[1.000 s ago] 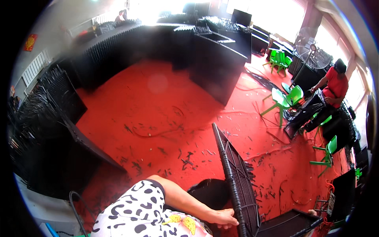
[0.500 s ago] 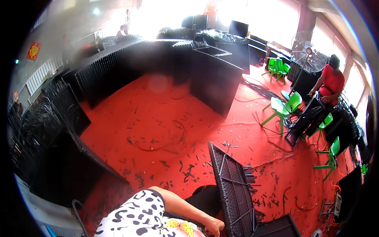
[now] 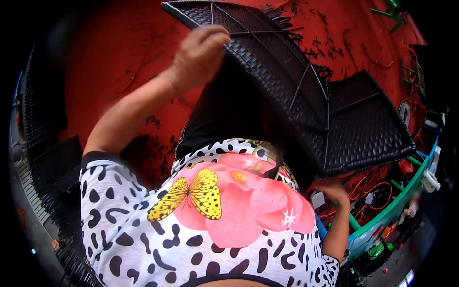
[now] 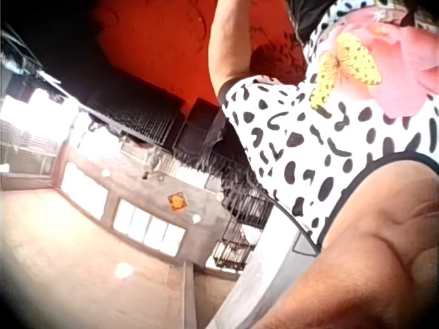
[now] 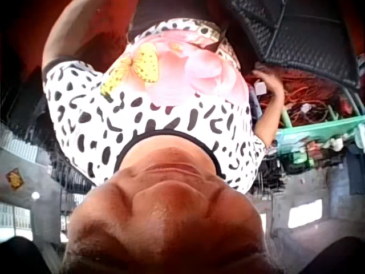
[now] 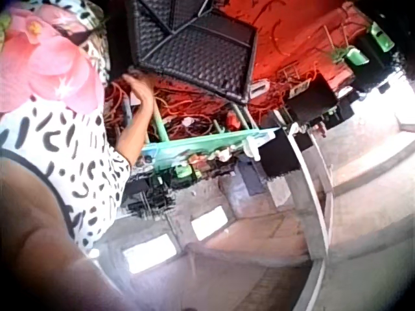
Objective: The person assembles pieces of woven wicker furniture by hand, using small black fasteners to join a seat back and seat base, and then lifting the assembled wicker panel to check the alignment.
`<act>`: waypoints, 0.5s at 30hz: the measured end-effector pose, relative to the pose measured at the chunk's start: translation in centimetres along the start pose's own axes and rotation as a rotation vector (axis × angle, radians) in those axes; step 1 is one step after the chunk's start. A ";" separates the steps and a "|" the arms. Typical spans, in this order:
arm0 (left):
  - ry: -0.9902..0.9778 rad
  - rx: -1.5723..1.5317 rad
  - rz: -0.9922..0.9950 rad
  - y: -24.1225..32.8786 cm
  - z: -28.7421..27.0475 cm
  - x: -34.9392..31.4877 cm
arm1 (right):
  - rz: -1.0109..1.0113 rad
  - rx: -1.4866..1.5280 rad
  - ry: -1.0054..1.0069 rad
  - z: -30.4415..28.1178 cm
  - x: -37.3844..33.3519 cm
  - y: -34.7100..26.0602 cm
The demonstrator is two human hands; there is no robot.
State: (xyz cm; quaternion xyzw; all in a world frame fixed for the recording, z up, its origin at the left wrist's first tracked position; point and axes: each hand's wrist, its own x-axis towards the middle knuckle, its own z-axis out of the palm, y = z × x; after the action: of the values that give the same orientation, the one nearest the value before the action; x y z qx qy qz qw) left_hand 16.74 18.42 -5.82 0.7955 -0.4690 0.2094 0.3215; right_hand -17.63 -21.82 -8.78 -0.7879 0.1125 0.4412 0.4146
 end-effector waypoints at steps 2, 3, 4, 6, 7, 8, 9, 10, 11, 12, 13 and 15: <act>-0.145 0.225 0.005 -0.4 1.9 -3.1 | -0.011 -0.184 0.259 3.9 -1.6 -4.0; -0.190 0.210 -0.006 -1.3 0.9 -0.8 | -0.020 -0.165 0.281 3.3 -2.6 -6.7; -0.197 0.211 0.004 -1.5 0.7 -0.5 | -0.125 -0.095 0.388 3.8 -3.6 -7.8; -0.320 0.322 -0.018 -2.4 1.2 -0.2 | -0.229 -0.033 0.484 3.5 -5.5 -9.6; -0.468 0.315 -0.080 -2.8 1.3 0.1 | -0.321 0.018 0.528 3.3 -5.8 -10.9; -0.472 0.318 -0.076 -3.3 1.0 0.3 | -0.414 0.066 0.570 3.2 -5.8 -11.8; -0.500 0.329 -0.064 -3.1 1.0 1.9 | -0.537 -0.051 0.837 1.6 -3.7 -12.8; -0.541 0.338 -0.060 -2.8 0.8 2.0 | -0.542 -0.076 0.778 1.4 -3.7 -12.1; -0.538 0.340 -0.073 -2.9 0.9 2.0 | -0.488 -0.345 0.834 1.2 -1.6 -12.5; -0.538 0.331 -0.063 -3.2 1.3 2.4 | -0.417 -0.614 0.891 0.9 0.9 -13.3; -0.544 0.342 -0.071 -3.1 1.2 2.3 | -0.350 -0.657 0.840 1.0 1.4 -13.2; -0.480 0.336 -0.049 -3.0 1.1 2.2 | -0.276 -0.614 0.727 1.1 2.4 -12.5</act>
State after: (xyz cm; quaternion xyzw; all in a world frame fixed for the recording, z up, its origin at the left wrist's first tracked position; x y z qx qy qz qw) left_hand 20.46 17.42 -6.16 0.8755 -0.4710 0.0822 0.0700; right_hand -10.05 -12.64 -4.03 -0.9841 0.0094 0.0916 0.1516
